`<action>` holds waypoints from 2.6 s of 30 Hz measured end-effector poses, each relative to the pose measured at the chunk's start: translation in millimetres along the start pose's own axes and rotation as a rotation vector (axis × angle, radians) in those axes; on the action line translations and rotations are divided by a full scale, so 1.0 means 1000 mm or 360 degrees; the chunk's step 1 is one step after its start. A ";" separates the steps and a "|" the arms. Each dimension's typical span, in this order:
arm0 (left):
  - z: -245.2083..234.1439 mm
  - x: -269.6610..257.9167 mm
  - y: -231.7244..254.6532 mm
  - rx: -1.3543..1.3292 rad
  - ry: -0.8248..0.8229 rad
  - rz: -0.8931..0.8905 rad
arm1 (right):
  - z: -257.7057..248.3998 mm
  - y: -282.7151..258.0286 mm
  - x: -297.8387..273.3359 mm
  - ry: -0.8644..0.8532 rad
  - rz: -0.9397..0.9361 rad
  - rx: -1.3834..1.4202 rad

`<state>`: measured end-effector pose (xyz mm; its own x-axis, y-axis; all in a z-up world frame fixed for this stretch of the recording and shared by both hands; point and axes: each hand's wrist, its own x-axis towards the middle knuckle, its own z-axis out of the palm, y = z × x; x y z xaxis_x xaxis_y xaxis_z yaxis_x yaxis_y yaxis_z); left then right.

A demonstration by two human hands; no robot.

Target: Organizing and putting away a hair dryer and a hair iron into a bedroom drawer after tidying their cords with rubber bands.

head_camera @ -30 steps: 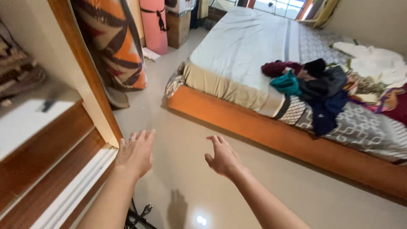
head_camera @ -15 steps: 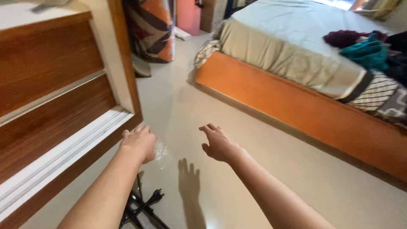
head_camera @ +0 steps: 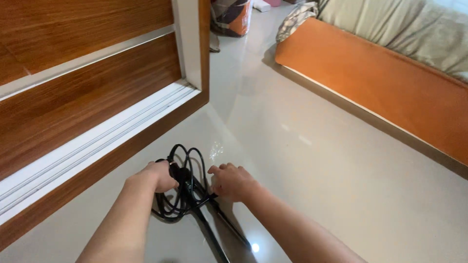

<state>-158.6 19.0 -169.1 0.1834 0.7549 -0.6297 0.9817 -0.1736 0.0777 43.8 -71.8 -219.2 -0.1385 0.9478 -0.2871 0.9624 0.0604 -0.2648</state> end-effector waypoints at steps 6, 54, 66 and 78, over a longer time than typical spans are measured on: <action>0.044 0.053 -0.046 -0.0218 -0.0183 -0.0190 | -0.001 -0.024 0.001 -0.0246 0.0053 -0.0036; -0.065 -0.100 0.124 -0.1206 0.0866 0.0759 | -0.159 0.110 -0.208 0.0991 0.0787 0.1251; -0.076 -0.076 0.139 -0.2670 0.0364 0.0703 | -0.154 0.163 -0.230 0.1315 0.1308 0.2045; -0.048 -0.059 0.148 -0.2499 -0.0074 0.0685 | -0.175 0.087 -0.215 0.0998 0.0454 0.1759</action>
<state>-22.0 -21.4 -83.4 0.4695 0.8000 -0.3735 -0.0501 0.4465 0.8934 197.9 -215.5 -19.4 0.4587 0.8864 -0.0619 0.1977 -0.1697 -0.9655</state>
